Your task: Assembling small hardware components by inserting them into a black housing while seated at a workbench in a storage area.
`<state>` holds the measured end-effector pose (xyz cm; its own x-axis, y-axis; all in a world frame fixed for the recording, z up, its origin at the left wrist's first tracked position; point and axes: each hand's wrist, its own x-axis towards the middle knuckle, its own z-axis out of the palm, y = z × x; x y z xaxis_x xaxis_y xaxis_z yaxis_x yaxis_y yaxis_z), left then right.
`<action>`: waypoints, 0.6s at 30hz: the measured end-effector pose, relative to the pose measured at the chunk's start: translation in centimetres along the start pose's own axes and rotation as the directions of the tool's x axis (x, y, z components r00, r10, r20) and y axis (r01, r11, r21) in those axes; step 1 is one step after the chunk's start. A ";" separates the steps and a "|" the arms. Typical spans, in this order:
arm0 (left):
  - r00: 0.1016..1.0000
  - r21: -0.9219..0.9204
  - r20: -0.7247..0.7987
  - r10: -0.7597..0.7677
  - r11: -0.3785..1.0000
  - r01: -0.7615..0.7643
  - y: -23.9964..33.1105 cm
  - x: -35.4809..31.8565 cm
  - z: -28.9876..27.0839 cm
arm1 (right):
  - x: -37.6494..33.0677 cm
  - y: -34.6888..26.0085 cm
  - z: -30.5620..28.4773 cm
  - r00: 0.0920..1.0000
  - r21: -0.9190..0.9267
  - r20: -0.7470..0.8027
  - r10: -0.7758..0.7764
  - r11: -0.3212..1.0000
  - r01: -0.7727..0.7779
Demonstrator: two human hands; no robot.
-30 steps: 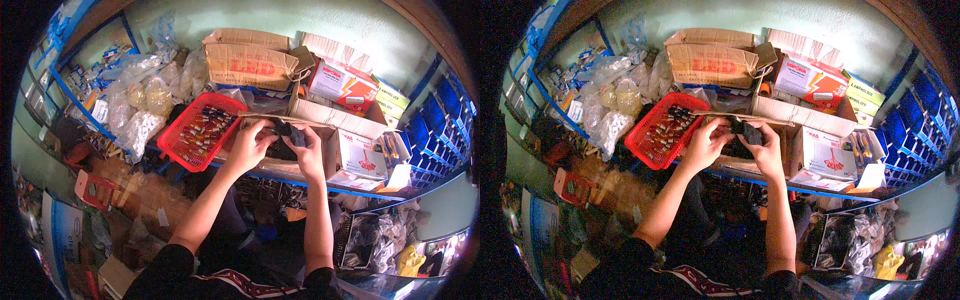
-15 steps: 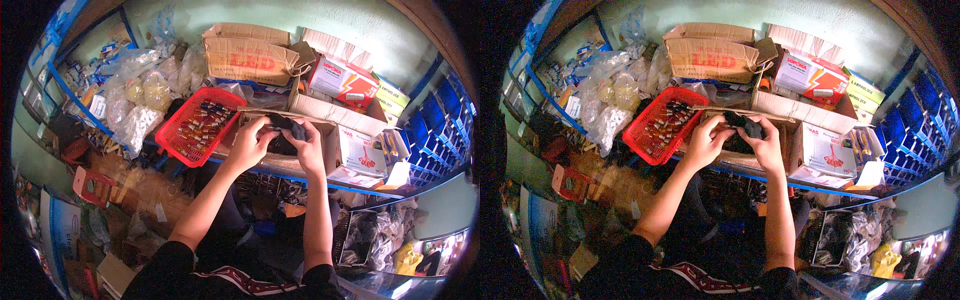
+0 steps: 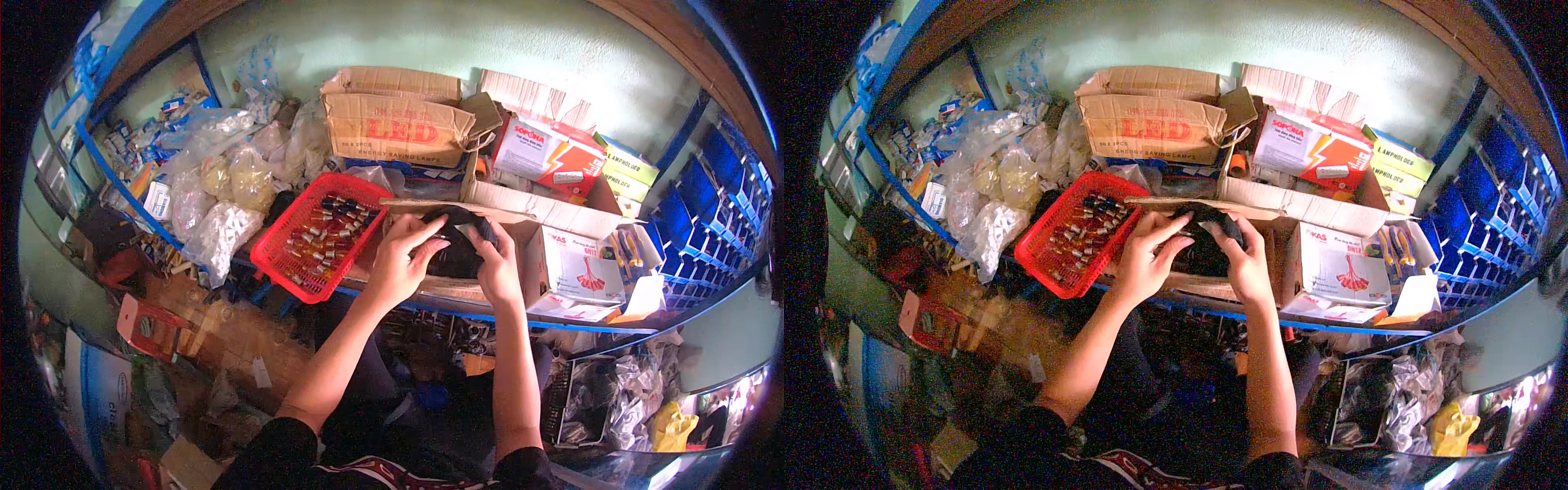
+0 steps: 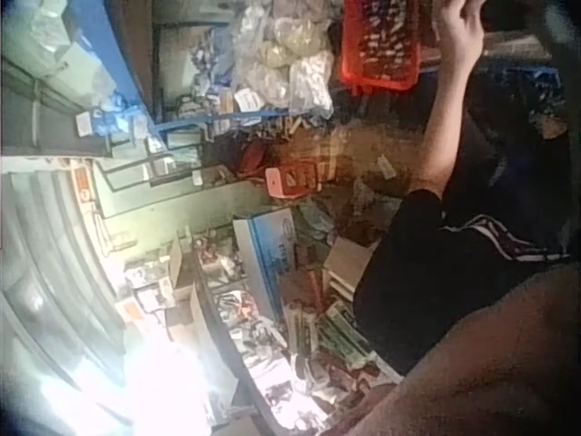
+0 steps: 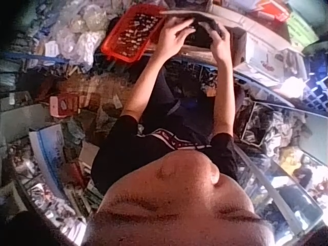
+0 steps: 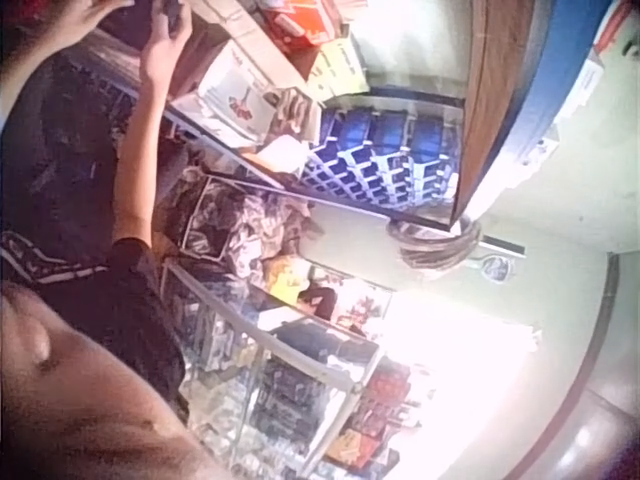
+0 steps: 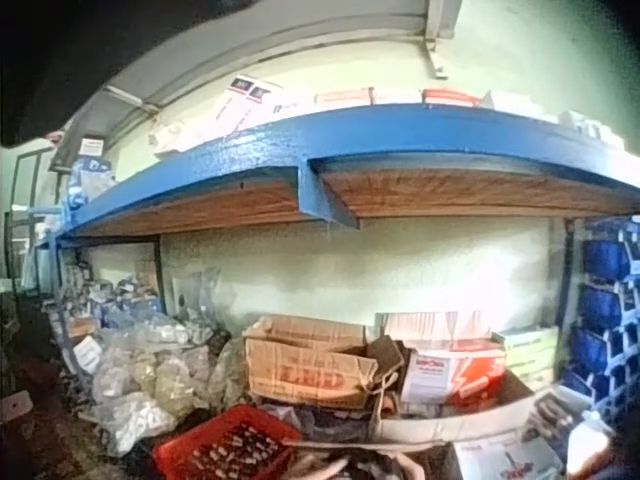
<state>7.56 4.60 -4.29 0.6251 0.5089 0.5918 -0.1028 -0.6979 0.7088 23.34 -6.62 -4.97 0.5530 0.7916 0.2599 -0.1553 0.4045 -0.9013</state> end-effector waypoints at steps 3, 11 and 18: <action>0.999 0.032 0.042 0.027 0.999 -0.028 0.8 0.0 0.3 | 0.5 0.2 -0.6 0.997 -0.095 0.050 -0.056 0.994 0.061; 0.980 -0.119 -0.107 -0.166 0.981 0.154 -0.8 0.1 0.4 | 0.3 -0.1 0.1 0.996 -0.191 0.080 -0.024 0.981 0.039; 0.963 0.144 -0.047 -0.266 0.952 0.270 0.2 0.7 0.5 | 0.3 -0.2 -0.1 0.997 -0.182 0.073 -0.021 0.983 0.034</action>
<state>8.36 4.60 -3.92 0.5927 0.6993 0.3997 0.1823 -0.5998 0.7791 23.60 -6.53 -4.78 0.4949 0.8144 0.3030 0.0149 0.3407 -0.9400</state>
